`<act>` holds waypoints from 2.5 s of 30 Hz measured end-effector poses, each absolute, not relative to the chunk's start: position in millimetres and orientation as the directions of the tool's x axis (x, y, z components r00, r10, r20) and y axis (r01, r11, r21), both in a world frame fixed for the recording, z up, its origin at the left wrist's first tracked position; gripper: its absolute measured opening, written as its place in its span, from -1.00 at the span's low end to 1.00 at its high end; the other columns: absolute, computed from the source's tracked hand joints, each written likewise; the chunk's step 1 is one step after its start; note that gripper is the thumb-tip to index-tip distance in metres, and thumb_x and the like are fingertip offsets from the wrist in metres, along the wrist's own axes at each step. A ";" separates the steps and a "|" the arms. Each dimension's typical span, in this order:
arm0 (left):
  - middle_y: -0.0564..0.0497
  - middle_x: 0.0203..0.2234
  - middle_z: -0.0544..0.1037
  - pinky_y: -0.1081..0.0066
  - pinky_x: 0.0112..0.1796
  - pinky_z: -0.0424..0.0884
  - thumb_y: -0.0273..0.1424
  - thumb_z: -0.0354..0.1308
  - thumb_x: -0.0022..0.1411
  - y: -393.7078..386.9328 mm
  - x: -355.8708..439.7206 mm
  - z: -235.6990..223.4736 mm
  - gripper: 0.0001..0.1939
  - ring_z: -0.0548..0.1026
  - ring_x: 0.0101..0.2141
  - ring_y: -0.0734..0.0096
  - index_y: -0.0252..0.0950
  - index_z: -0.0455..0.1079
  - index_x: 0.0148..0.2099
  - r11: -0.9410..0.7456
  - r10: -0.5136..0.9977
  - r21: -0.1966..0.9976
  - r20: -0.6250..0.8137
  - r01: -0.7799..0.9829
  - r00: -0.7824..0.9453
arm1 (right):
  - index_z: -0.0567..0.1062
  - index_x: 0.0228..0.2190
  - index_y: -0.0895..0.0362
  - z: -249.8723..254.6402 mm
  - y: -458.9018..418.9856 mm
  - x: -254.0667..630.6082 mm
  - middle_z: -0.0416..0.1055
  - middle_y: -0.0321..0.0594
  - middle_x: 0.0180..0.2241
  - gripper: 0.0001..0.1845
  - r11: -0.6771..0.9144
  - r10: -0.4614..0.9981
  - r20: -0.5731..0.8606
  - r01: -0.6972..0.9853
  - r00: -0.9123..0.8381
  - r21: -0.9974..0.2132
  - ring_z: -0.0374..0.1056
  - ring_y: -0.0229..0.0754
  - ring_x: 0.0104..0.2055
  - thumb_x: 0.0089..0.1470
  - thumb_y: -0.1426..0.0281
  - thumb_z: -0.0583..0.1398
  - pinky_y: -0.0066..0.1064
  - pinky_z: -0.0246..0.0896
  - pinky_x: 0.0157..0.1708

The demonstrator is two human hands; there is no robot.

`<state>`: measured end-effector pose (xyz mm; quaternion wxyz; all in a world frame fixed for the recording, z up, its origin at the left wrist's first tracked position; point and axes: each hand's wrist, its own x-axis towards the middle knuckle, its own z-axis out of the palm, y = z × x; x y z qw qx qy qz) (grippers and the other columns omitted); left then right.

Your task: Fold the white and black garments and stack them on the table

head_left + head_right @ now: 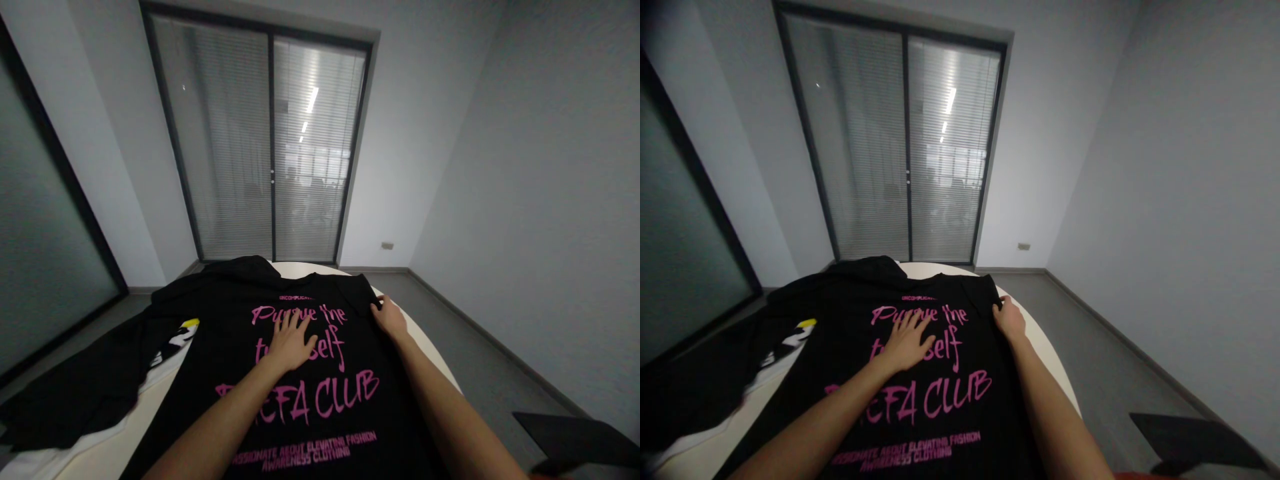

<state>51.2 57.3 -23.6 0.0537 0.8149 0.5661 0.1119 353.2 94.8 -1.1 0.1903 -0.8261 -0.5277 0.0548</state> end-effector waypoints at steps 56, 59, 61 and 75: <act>-0.03 0.20 0.38 0.19 0.19 0.16 -0.40 -0.13 0.35 41.6 50.9 -16.1 -0.38 0.29 0.16 0.20 -0.14 0.00 0.43 -0.569 0.819 0.247 0.260 0.784 0.512 | 0.26 0.19 0.11 74.6 -2.6 258.5 0.43 -0.36 -0.39 0.11 -0.003 0.523 -0.708 0.830 -0.474 -0.558 0.37 -0.29 -0.46 -0.37 -0.01 0.45 -0.48 0.34 -0.44; -0.03 0.21 0.38 0.20 0.20 0.15 -0.42 -0.15 0.34 45.9 49.7 -14.1 -0.42 0.29 0.17 0.19 -0.15 0.15 0.38 -0.578 0.815 0.247 0.228 0.778 0.533 | 0.12 0.26 0.05 76.4 -10.6 255.1 0.42 -0.40 -0.39 0.25 0.038 0.444 -0.741 0.836 -0.504 -0.547 0.35 -0.32 -0.46 -0.41 0.03 0.49 -0.54 0.30 -0.45; -0.03 0.19 0.40 0.19 0.19 0.17 -0.41 -0.15 0.34 48.9 50.3 -11.9 -0.42 0.31 0.15 0.18 -0.14 0.15 0.38 -0.576 0.817 0.251 0.210 0.778 0.538 | 0.14 0.22 0.09 76.9 -15.2 254.8 0.39 -0.39 -0.36 0.29 0.098 0.515 -0.730 0.876 -0.450 -0.471 0.32 -0.32 -0.47 -0.53 0.07 0.52 -0.54 0.28 -0.49; -0.13 0.35 0.18 0.31 0.26 0.05 -0.23 -0.36 0.44 80.7 66.4 -20.6 -0.40 0.14 0.32 0.33 -0.37 0.17 0.35 -0.423 0.905 0.356 0.120 0.833 0.408 | 0.14 0.14 0.04 88.5 -36.6 249.7 0.40 -0.44 -0.36 0.17 -0.085 0.350 -0.692 0.714 -0.631 -0.694 0.39 -0.33 -0.50 -0.45 0.06 0.51 -0.49 0.41 -0.44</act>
